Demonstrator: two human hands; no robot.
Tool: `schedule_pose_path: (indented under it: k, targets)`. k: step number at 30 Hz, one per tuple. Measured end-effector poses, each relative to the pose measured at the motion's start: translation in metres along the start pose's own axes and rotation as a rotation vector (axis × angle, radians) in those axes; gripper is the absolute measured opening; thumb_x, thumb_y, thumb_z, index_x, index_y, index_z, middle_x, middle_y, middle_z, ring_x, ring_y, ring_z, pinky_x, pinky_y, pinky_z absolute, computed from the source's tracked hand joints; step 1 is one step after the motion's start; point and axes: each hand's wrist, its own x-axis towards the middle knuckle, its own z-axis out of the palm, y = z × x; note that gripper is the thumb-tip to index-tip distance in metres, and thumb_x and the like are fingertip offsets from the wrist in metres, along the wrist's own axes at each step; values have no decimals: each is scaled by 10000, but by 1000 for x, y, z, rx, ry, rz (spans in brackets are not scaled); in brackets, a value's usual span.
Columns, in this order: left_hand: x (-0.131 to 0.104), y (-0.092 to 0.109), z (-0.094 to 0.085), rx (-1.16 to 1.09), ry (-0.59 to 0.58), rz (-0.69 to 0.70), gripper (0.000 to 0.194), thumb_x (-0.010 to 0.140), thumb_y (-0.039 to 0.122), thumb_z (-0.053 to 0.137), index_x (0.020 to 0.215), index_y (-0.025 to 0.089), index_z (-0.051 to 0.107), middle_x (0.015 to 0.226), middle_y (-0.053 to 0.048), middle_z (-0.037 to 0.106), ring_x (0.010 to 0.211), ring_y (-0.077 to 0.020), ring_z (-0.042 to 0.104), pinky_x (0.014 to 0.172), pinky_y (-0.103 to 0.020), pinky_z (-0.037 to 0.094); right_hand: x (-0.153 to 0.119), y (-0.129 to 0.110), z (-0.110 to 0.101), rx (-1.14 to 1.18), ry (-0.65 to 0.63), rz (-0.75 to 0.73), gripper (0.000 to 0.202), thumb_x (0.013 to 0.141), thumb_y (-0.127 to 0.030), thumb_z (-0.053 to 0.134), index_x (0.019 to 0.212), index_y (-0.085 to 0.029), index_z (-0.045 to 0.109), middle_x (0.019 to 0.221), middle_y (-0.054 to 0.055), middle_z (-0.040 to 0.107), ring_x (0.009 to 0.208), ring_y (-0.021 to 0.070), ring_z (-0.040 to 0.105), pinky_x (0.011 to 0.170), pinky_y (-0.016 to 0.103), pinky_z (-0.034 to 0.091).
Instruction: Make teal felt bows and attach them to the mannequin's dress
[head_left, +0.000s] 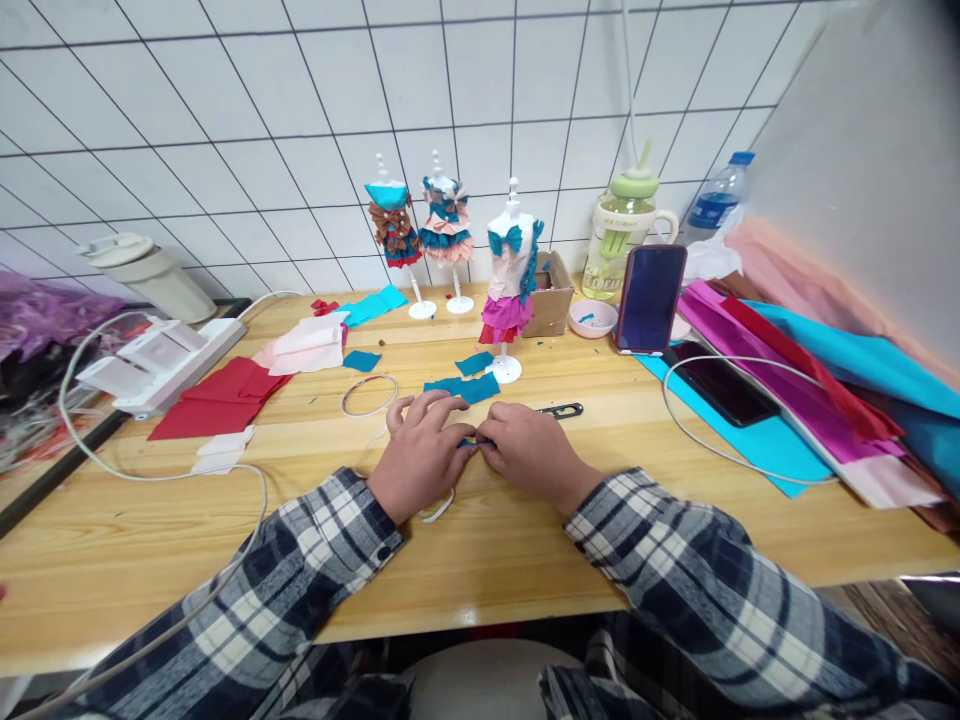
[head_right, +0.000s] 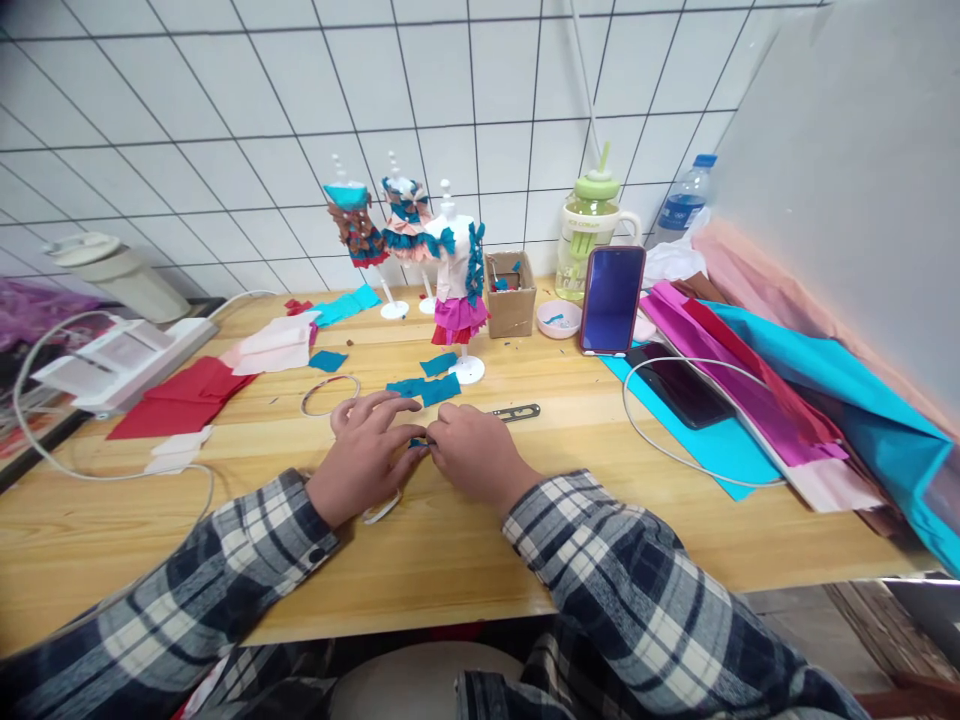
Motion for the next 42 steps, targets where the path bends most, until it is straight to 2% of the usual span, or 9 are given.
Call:
schedule_pose_path:
  k: [8, 10, 12, 15, 18, 24, 31, 37, 42]
  targets:
    - [1, -3, -2, -37, 6, 22, 174, 854, 267, 537, 823, 253, 707, 1106, -53, 636, 1156, -297, 460, 965, -538, 260, -1, 3, -2, 87, 36, -11, 204, 887, -282, 458, 913, -203, 644, 919, 49, 597, 838, 167, 541, 686, 264, 366]
    - [2, -7, 0, -72, 11, 0, 159, 841, 260, 547, 820, 248, 704, 1070, -54, 644, 1124, -288, 484, 950, -513, 305, 0, 17, -8, 183, 91, 10, 196, 871, -289, 489, 972, -206, 635, 946, 43, 612, 870, 160, 548, 719, 257, 375]
    - [3, -13, 2, -159, 20, -42, 133, 819, 256, 564, 806, 231, 694, 1018, -54, 654, 1051, -258, 532, 926, -467, 364, -1, 38, -16, 268, 193, 132, 218, 852, -287, 513, 1015, -191, 621, 928, 37, 628, 837, 149, 557, 715, 254, 381]
    - [3, -21, 6, -372, 40, -145, 103, 797, 254, 571, 753, 197, 644, 944, -44, 684, 966, -208, 591, 903, -386, 434, -2, 71, -23, 241, 287, 320, 158, 823, -261, 517, 871, -183, 647, 863, 34, 637, 786, 158, 552, 696, 268, 382]
    - [2, -24, 7, -510, 40, -282, 107, 798, 274, 558, 756, 192, 613, 950, -35, 705, 962, -195, 620, 886, -344, 463, -3, 87, -20, 221, 209, 305, 161, 777, -208, 528, 833, -186, 677, 870, 43, 640, 836, 177, 551, 751, 283, 395]
    - [3, -21, 1, -545, -39, -350, 176, 819, 311, 520, 787, 193, 646, 799, -16, 719, 787, -175, 649, 774, -295, 483, -2, 74, -8, 258, 69, 44, 281, 749, -82, 509, 924, -209, 688, 982, 41, 644, 956, 181, 532, 887, 297, 380]
    - [3, -20, 0, -532, -61, -358, 169, 804, 312, 533, 752, 190, 638, 763, -5, 712, 750, -169, 645, 728, -275, 475, -4, 76, -4, 175, 44, 200, 243, 793, -203, 562, 1027, -179, 623, 1015, 66, 616, 959, 192, 528, 864, 309, 380]
    - [3, -24, 2, -542, -54, -346, 140, 804, 288, 528, 760, 196, 625, 785, -1, 707, 763, -166, 643, 733, -276, 476, -10, 85, -12, 177, -58, 211, 76, 774, -252, 630, 815, -189, 626, 879, 30, 587, 858, 160, 526, 771, 275, 373]
    - [2, -27, 4, -549, -47, -349, 155, 810, 297, 514, 754, 195, 617, 771, -5, 701, 745, -165, 642, 713, -272, 479, -6, 77, -13, 127, 38, 214, 126, 755, -265, 668, 845, -196, 613, 877, 21, 588, 845, 155, 534, 716, 257, 361]
